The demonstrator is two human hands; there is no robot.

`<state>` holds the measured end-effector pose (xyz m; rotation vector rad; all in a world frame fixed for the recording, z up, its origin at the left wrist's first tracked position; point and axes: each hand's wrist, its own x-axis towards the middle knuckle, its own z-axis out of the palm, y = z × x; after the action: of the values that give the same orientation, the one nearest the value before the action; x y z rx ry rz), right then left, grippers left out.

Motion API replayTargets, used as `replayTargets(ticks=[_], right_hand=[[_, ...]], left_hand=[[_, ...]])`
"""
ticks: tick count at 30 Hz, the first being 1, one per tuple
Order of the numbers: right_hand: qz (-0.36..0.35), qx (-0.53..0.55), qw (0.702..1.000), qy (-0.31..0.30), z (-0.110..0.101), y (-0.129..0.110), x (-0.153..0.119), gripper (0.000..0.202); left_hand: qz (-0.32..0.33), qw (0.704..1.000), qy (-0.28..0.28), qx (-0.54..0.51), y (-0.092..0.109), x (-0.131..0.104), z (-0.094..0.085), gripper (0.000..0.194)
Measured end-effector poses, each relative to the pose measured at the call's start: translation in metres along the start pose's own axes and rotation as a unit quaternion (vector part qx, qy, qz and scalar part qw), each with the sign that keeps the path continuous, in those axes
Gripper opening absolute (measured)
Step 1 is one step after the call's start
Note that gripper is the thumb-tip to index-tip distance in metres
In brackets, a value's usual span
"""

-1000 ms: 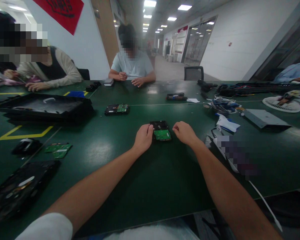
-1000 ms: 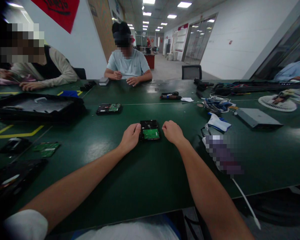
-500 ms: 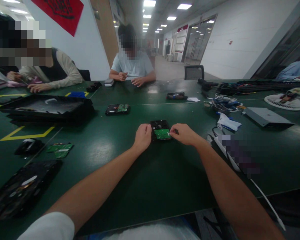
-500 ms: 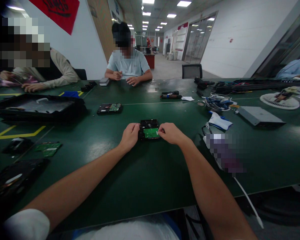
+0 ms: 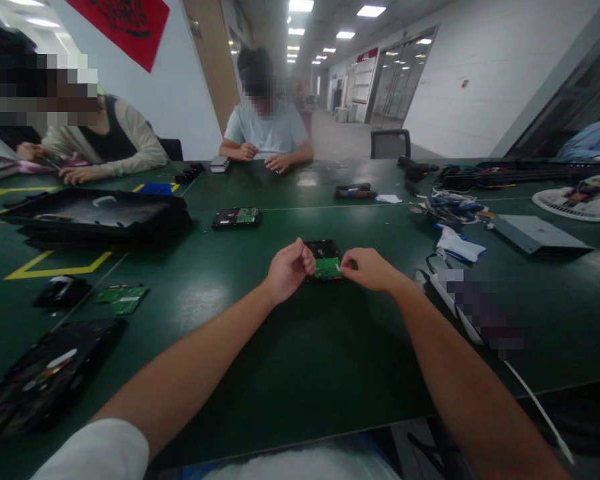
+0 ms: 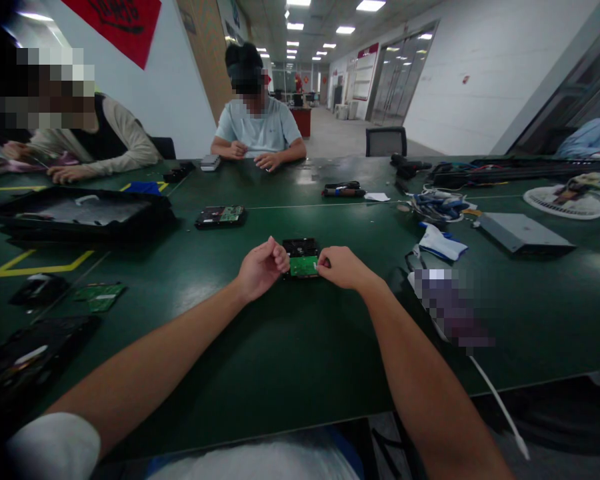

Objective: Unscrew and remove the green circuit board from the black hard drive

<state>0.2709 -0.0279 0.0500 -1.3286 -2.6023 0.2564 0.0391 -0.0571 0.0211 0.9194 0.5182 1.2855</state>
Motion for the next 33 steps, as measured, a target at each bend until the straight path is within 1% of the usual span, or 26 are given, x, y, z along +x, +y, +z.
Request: replayTargets(ticks=[1, 3, 7, 14, 21, 28, 33], right_hand=[[0.001, 0.001, 1.000, 0.001, 0.000, 0.000, 0.000, 0.013], [0.004, 0.005, 1.000, 0.003, 0.000, -0.001, 0.000, 0.012], [0.009, 0.009, 1.000, 0.001, 0.000, -0.002, 0.000, 0.012], [0.016, 0.013, 1.000, 0.000, 0.000, -0.002, 0.000, 0.011], [0.012, 0.016, 1.000, 0.004, 0.001, -0.001, 0.000, 0.011], [0.018, 0.014, 1.000, 0.002, 0.001, -0.003, 0.001, 0.011], [0.013, 0.011, 1.000, 0.001, 0.001, -0.002, 0.001, 0.011]], left_hand=[[-0.025, 0.999, -0.016, -0.033, 0.003, -0.001, 0.002, 0.042], [-0.055, 0.995, -0.028, -0.077, 0.009, -0.004, 0.006, 0.044], [-0.077, 0.988, -0.050, -0.125, 0.016, -0.009, 0.012, 0.046], [-0.122, 0.979, -0.054, -0.153, 0.020, -0.014, 0.015, 0.048], [-0.169, 0.962, -0.089, -0.196, 0.026, -0.017, 0.017, 0.051], [-0.194, 0.962, -0.070, -0.179, 0.029, -0.021, 0.017, 0.054], [-0.224, 0.948, -0.097, -0.204, 0.028, -0.023, 0.016, 0.055]])
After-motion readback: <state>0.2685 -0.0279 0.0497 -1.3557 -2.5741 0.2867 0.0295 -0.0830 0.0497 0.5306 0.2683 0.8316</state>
